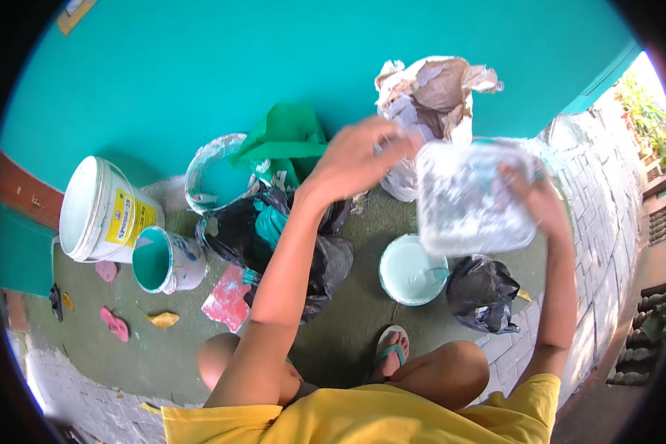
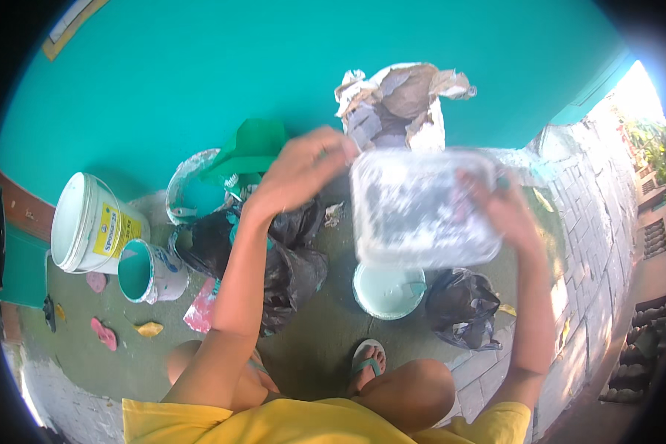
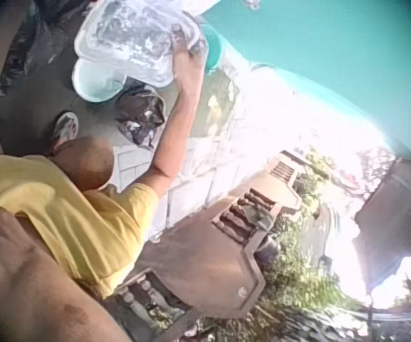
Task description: The person mixes white paint in a small white container using a wooden stick and then adds more white powder from a plastic container into the mixture.
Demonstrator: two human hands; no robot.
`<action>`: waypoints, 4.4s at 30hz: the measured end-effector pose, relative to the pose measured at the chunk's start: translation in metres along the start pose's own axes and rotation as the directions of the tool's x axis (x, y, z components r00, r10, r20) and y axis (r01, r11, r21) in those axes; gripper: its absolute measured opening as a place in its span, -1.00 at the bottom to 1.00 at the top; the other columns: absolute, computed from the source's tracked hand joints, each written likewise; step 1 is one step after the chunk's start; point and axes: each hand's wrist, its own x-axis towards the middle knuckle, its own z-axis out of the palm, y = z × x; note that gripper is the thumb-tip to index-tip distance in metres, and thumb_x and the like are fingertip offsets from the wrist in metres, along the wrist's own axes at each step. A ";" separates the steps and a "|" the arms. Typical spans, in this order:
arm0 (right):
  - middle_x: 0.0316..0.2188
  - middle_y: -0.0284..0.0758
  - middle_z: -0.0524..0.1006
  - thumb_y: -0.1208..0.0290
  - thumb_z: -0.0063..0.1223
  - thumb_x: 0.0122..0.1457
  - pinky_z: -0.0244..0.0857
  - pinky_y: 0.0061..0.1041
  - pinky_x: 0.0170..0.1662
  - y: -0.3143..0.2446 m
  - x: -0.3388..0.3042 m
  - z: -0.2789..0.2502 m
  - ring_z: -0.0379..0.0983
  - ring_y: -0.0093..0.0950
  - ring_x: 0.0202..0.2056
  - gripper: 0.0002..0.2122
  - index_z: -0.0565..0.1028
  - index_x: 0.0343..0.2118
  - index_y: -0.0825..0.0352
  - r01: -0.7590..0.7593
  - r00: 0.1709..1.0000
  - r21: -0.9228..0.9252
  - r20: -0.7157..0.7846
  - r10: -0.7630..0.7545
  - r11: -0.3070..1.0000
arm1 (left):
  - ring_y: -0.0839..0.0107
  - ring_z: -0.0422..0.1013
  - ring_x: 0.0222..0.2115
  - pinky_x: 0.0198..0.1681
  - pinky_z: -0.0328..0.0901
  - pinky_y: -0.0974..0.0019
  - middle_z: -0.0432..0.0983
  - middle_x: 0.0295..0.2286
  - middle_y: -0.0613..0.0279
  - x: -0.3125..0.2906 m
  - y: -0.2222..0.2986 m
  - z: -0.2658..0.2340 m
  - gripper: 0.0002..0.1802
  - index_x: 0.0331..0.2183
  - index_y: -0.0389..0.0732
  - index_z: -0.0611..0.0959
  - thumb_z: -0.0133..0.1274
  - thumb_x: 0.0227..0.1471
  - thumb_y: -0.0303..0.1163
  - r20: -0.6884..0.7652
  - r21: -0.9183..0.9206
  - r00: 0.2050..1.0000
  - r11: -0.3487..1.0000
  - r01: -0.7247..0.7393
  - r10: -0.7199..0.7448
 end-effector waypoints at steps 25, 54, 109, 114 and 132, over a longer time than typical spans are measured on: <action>-0.41 -0.22 0.62 0.50 0.07 -0.03 0.46 -0.38 -0.40 0.139 0.298 0.171 0.59 -0.35 -0.38 -0.84 0.63 -0.38 0.31 0.323 0.910 -0.944 0.291 -0.297 0.064 | -0.18 0.22 0.06 0.14 0.16 0.06 0.18 0.03 -0.40 0.047 -0.119 0.092 -0.10 0.10 -0.46 0.23 0.20 -0.31 -0.40 -0.048 -0.338 0.955 0.905 0.259 -0.292; -0.15 -0.17 0.51 0.61 0.08 -0.10 0.41 -0.40 -0.20 0.125 0.305 0.120 0.50 -0.33 -0.20 -0.48 0.37 0.04 0.48 -0.135 0.988 -0.202 0.053 0.148 0.970 | -0.07 0.17 0.13 0.20 0.09 0.15 0.21 0.06 -0.33 0.045 -0.120 0.086 -0.09 0.11 -0.47 0.26 0.27 -0.25 -0.34 -0.028 -0.332 0.950 0.899 0.286 -0.312; -0.43 -0.45 0.49 0.73 0.09 0.01 0.22 -0.64 -0.55 0.254 -0.108 0.034 0.30 -0.70 -0.57 -0.53 0.41 0.06 0.35 -0.157 0.969 -0.104 -0.210 0.133 0.982 | 0.28 0.32 0.03 -0.05 0.38 0.25 0.26 0.09 0.02 -0.024 -0.062 -0.019 -0.42 0.07 -0.20 0.47 0.17 0.03 -0.21 -0.235 -0.506 0.923 0.849 0.150 -0.304; -0.43 -0.45 0.50 0.69 0.11 -0.02 0.25 -0.61 -0.50 0.262 -0.111 0.028 0.31 -0.67 -0.56 -0.54 0.44 0.03 0.36 -0.169 0.968 -0.225 -0.223 0.118 0.959 | 0.27 0.31 0.04 -0.05 0.38 0.24 0.26 0.09 0.02 -0.023 -0.064 -0.017 -0.42 0.07 -0.21 0.46 0.16 0.04 -0.21 -0.224 -0.501 0.923 0.849 0.165 -0.312; -0.32 -0.23 0.59 0.55 0.15 -0.11 0.32 -0.45 -0.13 0.233 -0.103 0.028 0.48 -0.47 -0.28 -0.51 0.48 0.00 0.28 -0.225 0.961 -0.444 -0.250 0.122 0.867 | 0.26 0.29 0.06 -0.04 0.38 0.24 0.25 0.10 -0.01 -0.022 -0.065 -0.013 -0.41 0.08 -0.22 0.46 0.15 0.04 -0.19 -0.210 -0.496 0.920 0.847 0.192 -0.331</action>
